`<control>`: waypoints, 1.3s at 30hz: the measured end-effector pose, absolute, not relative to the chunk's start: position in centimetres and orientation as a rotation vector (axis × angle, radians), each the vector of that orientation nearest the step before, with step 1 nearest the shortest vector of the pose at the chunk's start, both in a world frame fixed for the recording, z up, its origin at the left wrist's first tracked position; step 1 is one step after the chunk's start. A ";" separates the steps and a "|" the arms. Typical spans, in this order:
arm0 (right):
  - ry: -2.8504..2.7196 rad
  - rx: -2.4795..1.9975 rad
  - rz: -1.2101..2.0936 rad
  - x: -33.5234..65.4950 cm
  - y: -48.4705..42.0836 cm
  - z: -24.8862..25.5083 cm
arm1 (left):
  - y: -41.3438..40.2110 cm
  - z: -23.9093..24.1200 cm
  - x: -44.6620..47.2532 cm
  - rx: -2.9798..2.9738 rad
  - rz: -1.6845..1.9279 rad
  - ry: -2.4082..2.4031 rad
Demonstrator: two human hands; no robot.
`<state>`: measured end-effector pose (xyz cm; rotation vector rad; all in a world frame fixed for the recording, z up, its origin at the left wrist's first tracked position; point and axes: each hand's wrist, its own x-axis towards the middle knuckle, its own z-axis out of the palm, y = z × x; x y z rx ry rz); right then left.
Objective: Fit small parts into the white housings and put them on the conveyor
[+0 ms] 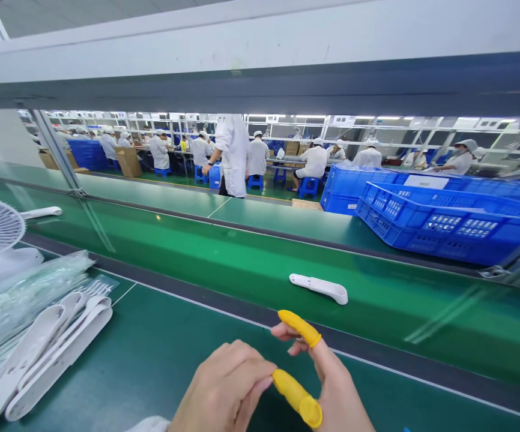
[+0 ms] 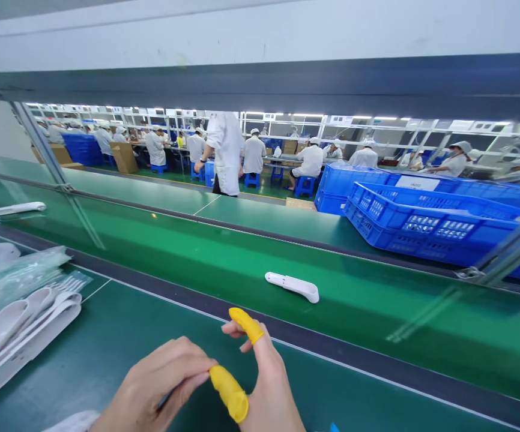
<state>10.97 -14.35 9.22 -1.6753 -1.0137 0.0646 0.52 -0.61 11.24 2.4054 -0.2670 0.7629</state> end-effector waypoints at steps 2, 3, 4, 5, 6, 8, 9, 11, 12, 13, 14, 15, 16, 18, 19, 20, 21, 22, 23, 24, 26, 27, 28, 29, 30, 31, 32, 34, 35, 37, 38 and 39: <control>-1.005 -1.660 0.116 11.1 -14.3 9.3 | -0.6 11.5 0.4 2.435 0.725 -0.302; -1.001 -1.658 0.127 11.2 -14.3 9.3 | -0.6 11.6 0.3 2.448 0.707 -0.306; -0.998 -1.657 0.131 11.3 -14.2 9.3 | -0.6 11.6 0.3 2.460 0.701 -0.305; -0.996 -1.655 0.138 11.4 -14.2 9.3 | -0.6 11.6 0.3 2.472 0.706 -0.298; -0.995 -1.655 0.146 11.5 -14.1 9.2 | -0.7 11.6 0.3 2.480 0.724 -0.291; -0.995 -1.656 0.162 11.7 -14.0 9.0 | -0.9 11.5 0.3 2.482 0.781 -0.290; -0.994 -1.658 0.171 11.7 -13.9 8.8 | -1.0 11.5 0.4 2.484 0.805 -0.298; -0.992 -1.662 0.192 11.5 -13.9 8.5 | -1.3 11.5 0.4 2.501 0.811 -0.321; -0.988 -1.665 0.200 11.2 -13.9 8.3 | -1.5 11.5 0.4 2.517 0.778 -0.329; -0.978 -1.677 0.198 10.9 -14.1 8.3 | -1.7 11.6 0.3 2.533 0.729 -0.327; -0.962 -1.697 0.182 10.5 -14.2 8.3 | -1.8 11.6 0.2 2.541 0.675 -0.318; -0.949 -1.727 0.166 10.1 -14.5 8.5 | -1.8 11.6 0.1 2.539 0.616 -0.297; -0.941 -1.766 0.152 9.7 -14.8 8.8 | -1.9 11.5 -0.1 2.534 0.553 -0.264; -0.950 -1.837 0.132 9.2 -15.6 9.6 | -1.7 11.1 -0.7 2.523 0.404 -0.160; -0.974 -1.856 0.135 9.2 -16.0 10.0 | -1.6 10.7 -1.0 2.525 0.313 -0.095; -1.002 -1.870 0.147 9.2 -16.5 10.3 | -1.4 10.2 -1.4 2.532 0.208 -0.032; -1.023 -1.885 0.166 9.4 -17.0 10.5 | -1.3 9.7 -1.8 2.542 0.107 0.029; -1.031 -1.900 0.196 9.7 -17.5 10.4 | -1.1 9.1 -2.1 2.553 0.023 0.083; -1.028 -1.912 0.251 9.9 -18.1 10.2 | -1.1 8.6 -2.5 2.562 -0.044 0.129; -1.018 -1.920 0.319 10.2 -18.6 9.8 | -1.1 8.1 -2.8 2.568 -0.093 0.168; -0.987 -1.923 0.433 10.7 -19.7 8.6 | -1.3 7.3 -3.1 2.563 -0.155 0.222; -0.992 -1.931 0.458 10.9 -20.1 7.9 | -1.5 7.2 -3.0 2.558 -0.167 0.242; -1.009 -1.956 0.456 11.0 -20.5 7.3 | -1.8 7.1 -2.8 2.553 -0.172 0.252; -1.034 -1.993 0.435 11.1 -20.9 6.7 | -2.2 7.1 -2.5 2.550 -0.176 0.259; -1.058 -2.035 0.403 11.2 -21.2 6.3 | -2.6 7.2 -2.2 2.549 -0.180 0.258; -1.076 -2.071 0.370 11.3 -21.5 6.0 | -3.1 7.3 -1.7 2.551 -0.189 0.249; -1.088 -2.096 0.345 11.3 -21.7 5.7 | -3.6 7.4 -1.3 2.558 -0.207 0.230; -1.101 -2.120 0.322 11.3 -21.9 5.7 | -4.6 7.6 -0.5 2.589 -0.266 0.193; -1.110 -2.126 0.314 11.2 -22.0 5.8 | -5.0 7.6 -0.3 2.609 -0.294 0.187; -1.138 -2.133 0.294 11.0 -21.8 6.3 | -5.5 7.4 -0.1 2.640 -0.327 0.202; -1.157 -2.124 0.282 10.8 -21.7 6.7 | -5.6 7.2 -0.1 2.639 -0.326 0.229; -1.180 -2.104 0.269 10.6 -21.4 7.0 | -5.5 7.0 -0.2 2.611 -0.319 0.262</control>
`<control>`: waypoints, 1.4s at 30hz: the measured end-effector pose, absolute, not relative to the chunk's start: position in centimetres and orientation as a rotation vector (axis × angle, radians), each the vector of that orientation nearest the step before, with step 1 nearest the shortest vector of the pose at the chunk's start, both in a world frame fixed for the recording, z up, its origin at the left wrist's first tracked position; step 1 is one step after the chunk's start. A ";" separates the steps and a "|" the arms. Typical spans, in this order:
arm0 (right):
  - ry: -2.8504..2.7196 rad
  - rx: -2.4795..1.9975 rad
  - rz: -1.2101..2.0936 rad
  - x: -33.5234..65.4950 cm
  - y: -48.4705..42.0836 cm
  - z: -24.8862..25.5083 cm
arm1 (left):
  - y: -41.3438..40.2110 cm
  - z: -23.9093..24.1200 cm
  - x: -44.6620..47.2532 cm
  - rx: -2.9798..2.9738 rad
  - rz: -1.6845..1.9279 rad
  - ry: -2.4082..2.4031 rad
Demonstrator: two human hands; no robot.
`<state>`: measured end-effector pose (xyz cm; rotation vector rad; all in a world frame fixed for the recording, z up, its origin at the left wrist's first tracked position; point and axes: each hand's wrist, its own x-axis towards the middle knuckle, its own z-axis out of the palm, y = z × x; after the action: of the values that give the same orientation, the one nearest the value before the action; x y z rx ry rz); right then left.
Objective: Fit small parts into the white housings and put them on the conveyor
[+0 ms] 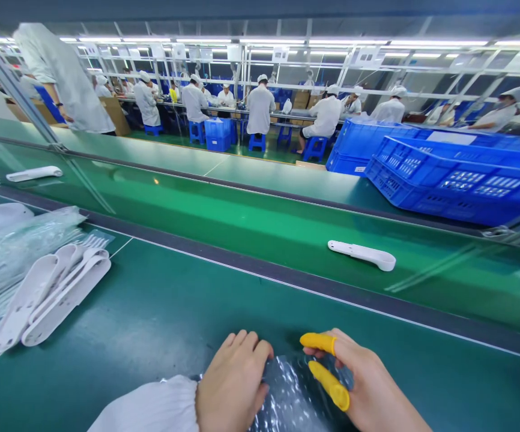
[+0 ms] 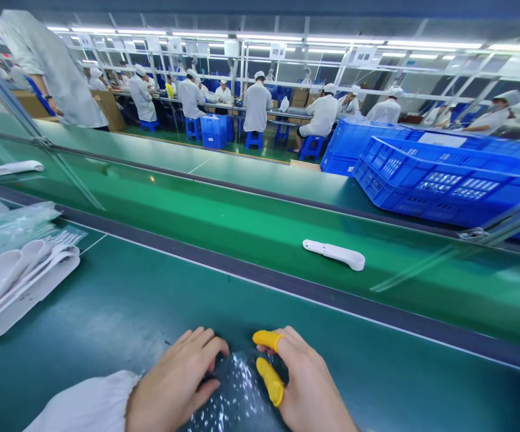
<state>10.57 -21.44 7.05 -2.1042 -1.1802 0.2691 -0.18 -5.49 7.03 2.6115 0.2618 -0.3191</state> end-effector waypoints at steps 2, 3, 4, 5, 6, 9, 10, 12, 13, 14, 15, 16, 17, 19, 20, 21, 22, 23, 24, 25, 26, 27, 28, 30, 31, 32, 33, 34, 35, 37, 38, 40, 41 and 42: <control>-1.241 -2.040 0.236 10.1 -20.9 7.7 | -5.1 6.7 -0.4 2.466 -0.269 0.327; -1.274 -2.011 0.210 9.8 -20.5 7.8 | -4.8 6.5 -0.5 2.356 -0.234 0.356; -1.304 -1.990 0.173 9.5 -20.2 7.9 | -4.5 6.4 -0.5 2.244 -0.204 0.375; -1.332 -1.978 0.131 9.2 -19.9 7.9 | -4.2 6.4 -0.6 2.147 -0.181 0.385; -1.354 -1.973 0.087 8.9 -19.5 7.9 | -4.0 6.4 -0.6 2.082 -0.167 0.389; -1.391 -1.957 -0.014 8.4 -18.7 7.4 | -3.6 6.5 -0.7 1.937 -0.167 0.378; -1.393 -1.951 -0.037 8.2 -18.4 7.3 | -3.6 6.5 -0.9 1.874 -0.163 0.373; -1.382 -1.948 -0.078 8.1 -18.1 7.0 | -3.6 6.4 -1.1 1.753 -0.150 0.368; -1.374 -1.952 -0.092 8.1 -17.9 6.9 | -3.6 6.3 -1.3 1.713 -0.147 0.366; -1.368 -1.957 -0.096 8.1 -17.8 6.8 | -3.6 6.3 -1.4 1.696 -0.149 0.366; -1.362 -1.963 -0.095 8.1 -17.8 6.7 | -3.6 6.2 -1.5 1.688 -0.153 0.368; -1.357 -1.963 -0.087 8.1 -17.7 6.5 | -3.6 6.2 -1.5 1.690 -0.159 0.372; -1.354 -1.961 -0.070 8.1 -17.7 6.4 | -3.6 6.1 -1.5 1.695 -0.167 0.380; -1.347 -1.952 -0.022 8.1 -17.7 6.1 | -3.5 6.1 -1.6 1.733 -0.186 0.396; -1.341 -1.949 0.006 8.1 -17.7 6.0 | -3.5 6.1 -1.6 1.764 -0.195 0.397; -1.335 -1.952 0.040 8.1 -17.7 6.0 | -3.5 6.1 -1.6 1.802 -0.200 0.394; -1.331 -1.958 0.071 8.1 -17.7 5.9 | -3.5 6.1 -1.6 1.842 -0.205 0.386; -1.325 -1.968 0.092 8.1 -17.7 5.9 | -3.5 6.1 -1.7 1.879 -0.209 0.374; -1.321 -1.976 0.104 8.1 -17.7 6.0 | -3.4 6.1 -1.8 1.910 -0.210 0.364; -1.320 -1.983 0.116 8.1 -17.7 6.0 | -3.4 6.0 -1.8 1.930 -0.211 0.354; -1.318 -1.991 0.125 8.1 -17.8 6.1 | -3.4 5.9 -1.9 1.945 -0.211 0.342; -1.314 -1.997 0.128 8.1 -17.8 6.1 | -3.4 5.8 -2.0 1.958 -0.213 0.330; -1.313 -2.002 0.138 8.0 -17.8 6.2 | -3.4 5.6 -2.1 1.972 -0.212 0.317; -1.315 -2.018 0.162 7.9 -17.9 6.2 | -3.5 5.4 -2.3 2.005 -0.205 0.297; -1.317 -2.032 0.176 7.8 -17.9 6.2 | -3.6 5.3 -2.3 2.025 -0.203 0.289; -1.319 -2.046 0.186 7.8 -18.0 6.2 | -3.6 5.2 -2.4 2.043 -0.201 0.283; -1.321 -2.061 0.194 7.7 -18.1 6.2 | -3.7 5.1 -2.5 2.057 -0.205 0.276; -1.323 -2.076 0.199 7.7 -18.2 6.1 | -3.7 5.0 -2.5 2.069 -0.212 0.268; -1.330 -2.090 0.205 7.7 -18.2 6.1 | -3.7 5.0 -2.6 2.081 -0.220 0.262; -1.366 -2.111 0.222 7.7 -18.4 6.0 | -3.8 4.9 -2.7 2.104 -0.222 0.242; -1.387 -2.125 0.228 7.7 -18.4 6.0 | -3.8 5.0 -2.7 2.115 -0.222 0.232; -1.413 -2.151 0.227 7.7 -18.4 5.8 | -3.8 5.2 -2.6 2.138 -0.239 0.216; -1.418 -2.161 0.217 7.7 -18.4 5.8 | -3.8 5.4 -2.6 2.148 -0.259 0.215; -1.418 -2.170 0.206 7.6 -18.4 5.6 | -3.9 5.6 -2.5 2.154 -0.283 0.217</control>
<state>7.65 -18.40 5.64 -2.1699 -1.4179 0.2059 -2.49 -3.88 5.62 2.1541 0.2173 -0.2835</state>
